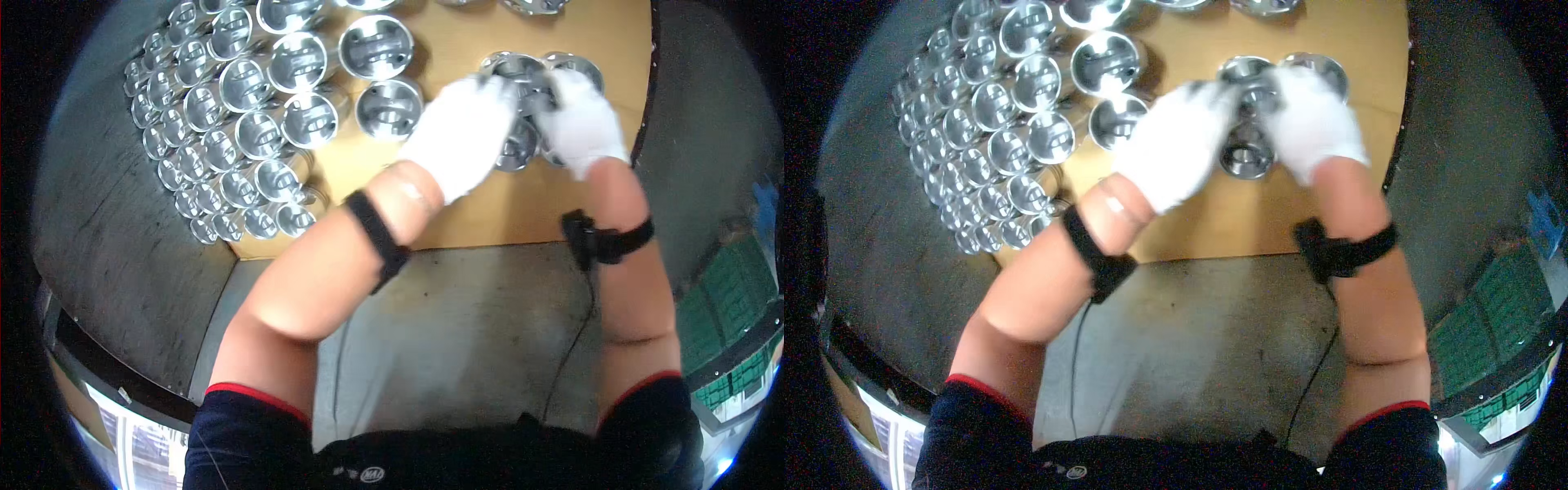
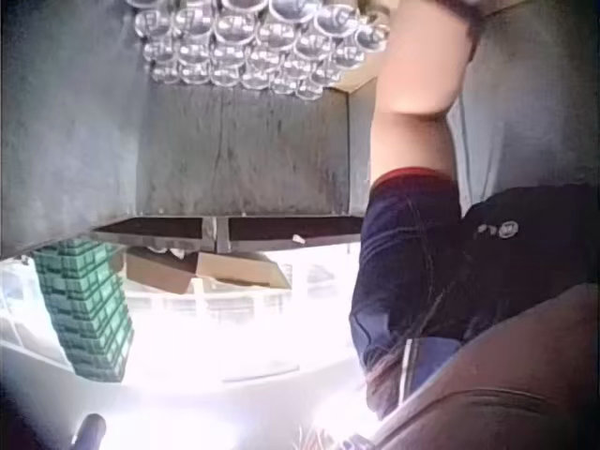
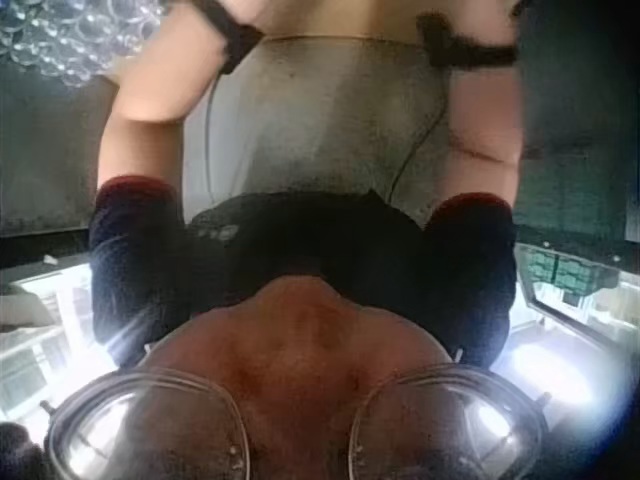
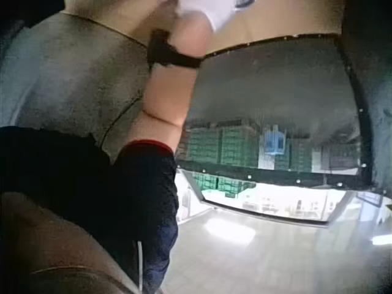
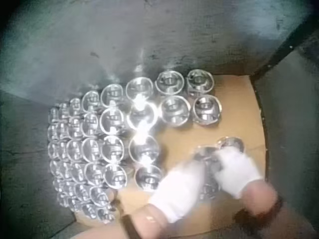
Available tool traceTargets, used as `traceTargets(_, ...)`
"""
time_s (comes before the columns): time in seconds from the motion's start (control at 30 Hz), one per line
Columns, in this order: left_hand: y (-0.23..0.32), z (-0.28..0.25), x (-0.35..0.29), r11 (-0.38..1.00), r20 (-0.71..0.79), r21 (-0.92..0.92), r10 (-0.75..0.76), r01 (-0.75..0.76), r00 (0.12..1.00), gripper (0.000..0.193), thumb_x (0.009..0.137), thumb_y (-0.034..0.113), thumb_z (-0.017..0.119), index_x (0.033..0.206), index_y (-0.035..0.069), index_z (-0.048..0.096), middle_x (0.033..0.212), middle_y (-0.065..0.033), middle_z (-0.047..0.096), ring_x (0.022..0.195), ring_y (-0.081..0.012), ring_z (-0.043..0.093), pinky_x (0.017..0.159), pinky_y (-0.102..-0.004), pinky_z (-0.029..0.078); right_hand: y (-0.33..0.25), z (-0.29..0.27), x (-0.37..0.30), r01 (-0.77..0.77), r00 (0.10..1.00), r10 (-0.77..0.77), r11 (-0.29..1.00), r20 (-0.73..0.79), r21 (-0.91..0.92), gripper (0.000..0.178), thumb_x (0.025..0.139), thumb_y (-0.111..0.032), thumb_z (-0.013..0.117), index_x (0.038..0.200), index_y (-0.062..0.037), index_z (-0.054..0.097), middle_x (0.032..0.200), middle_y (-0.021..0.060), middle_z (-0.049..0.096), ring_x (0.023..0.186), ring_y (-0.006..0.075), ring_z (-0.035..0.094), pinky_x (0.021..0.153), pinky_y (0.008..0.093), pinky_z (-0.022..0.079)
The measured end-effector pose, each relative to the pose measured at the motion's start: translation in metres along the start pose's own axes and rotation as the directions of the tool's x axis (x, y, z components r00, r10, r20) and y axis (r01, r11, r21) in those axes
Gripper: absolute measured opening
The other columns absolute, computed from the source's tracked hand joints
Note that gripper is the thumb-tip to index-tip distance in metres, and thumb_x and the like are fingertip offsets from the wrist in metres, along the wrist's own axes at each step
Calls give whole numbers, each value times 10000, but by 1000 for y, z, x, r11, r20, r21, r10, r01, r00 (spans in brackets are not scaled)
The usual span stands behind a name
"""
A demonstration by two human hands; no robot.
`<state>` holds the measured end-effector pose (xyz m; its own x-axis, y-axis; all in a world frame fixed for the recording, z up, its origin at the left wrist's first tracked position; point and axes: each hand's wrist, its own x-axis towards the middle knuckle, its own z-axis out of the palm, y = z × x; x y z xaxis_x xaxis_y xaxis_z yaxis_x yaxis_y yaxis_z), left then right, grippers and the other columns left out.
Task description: Inspecting and measuring metal pistons using a gauge testing rig on a factory floor.
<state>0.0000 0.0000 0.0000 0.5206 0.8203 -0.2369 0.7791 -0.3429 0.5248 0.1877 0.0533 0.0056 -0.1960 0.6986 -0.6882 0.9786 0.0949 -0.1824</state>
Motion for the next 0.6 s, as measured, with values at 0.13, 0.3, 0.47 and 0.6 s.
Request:
traceTargets(0.13,40,67,49,985,-41,149,-83,88,996,417,837,103,615,1227,-25,536,1167,-236,602,1059,-390,614,931,-439,521,75,10,-13,48,992,-61,992,-107,-119,547,882,-232,640,1400,-175,472,1558,139,384,1240,351,578,1065,459,474)
traceTargets(0.3,36,67,55,989,-28,-102,-109,105,994,460,846,86,600,1291,-1,525,1206,-248,593,1061,-402,613,926,-459,524,93,24,-2,-10,999,18,984,44,-180,664,857,-165,667,1448,-173,363,1608,151,274,1226,413,568,1053,463,484)
traceTargets(0.47,7,52,46,988,50,95,-125,119,991,331,870,97,586,1188,5,593,1157,-245,618,1048,-374,614,875,-459,547,93,30,6,-73,997,73,997,31,-13,635,811,-100,701,1379,-128,421,1547,171,350,1185,446,572,1021,475,499)
traceTargets(0.6,-14,31,37,958,23,249,-156,145,988,352,837,79,600,1179,-5,574,1076,-231,648,974,-382,645,823,-444,563,70,21,5,-18,999,18,1000,-30,-22,562,812,-81,679,1328,-110,457,1509,174,393,1157,439,592,999,484,508)
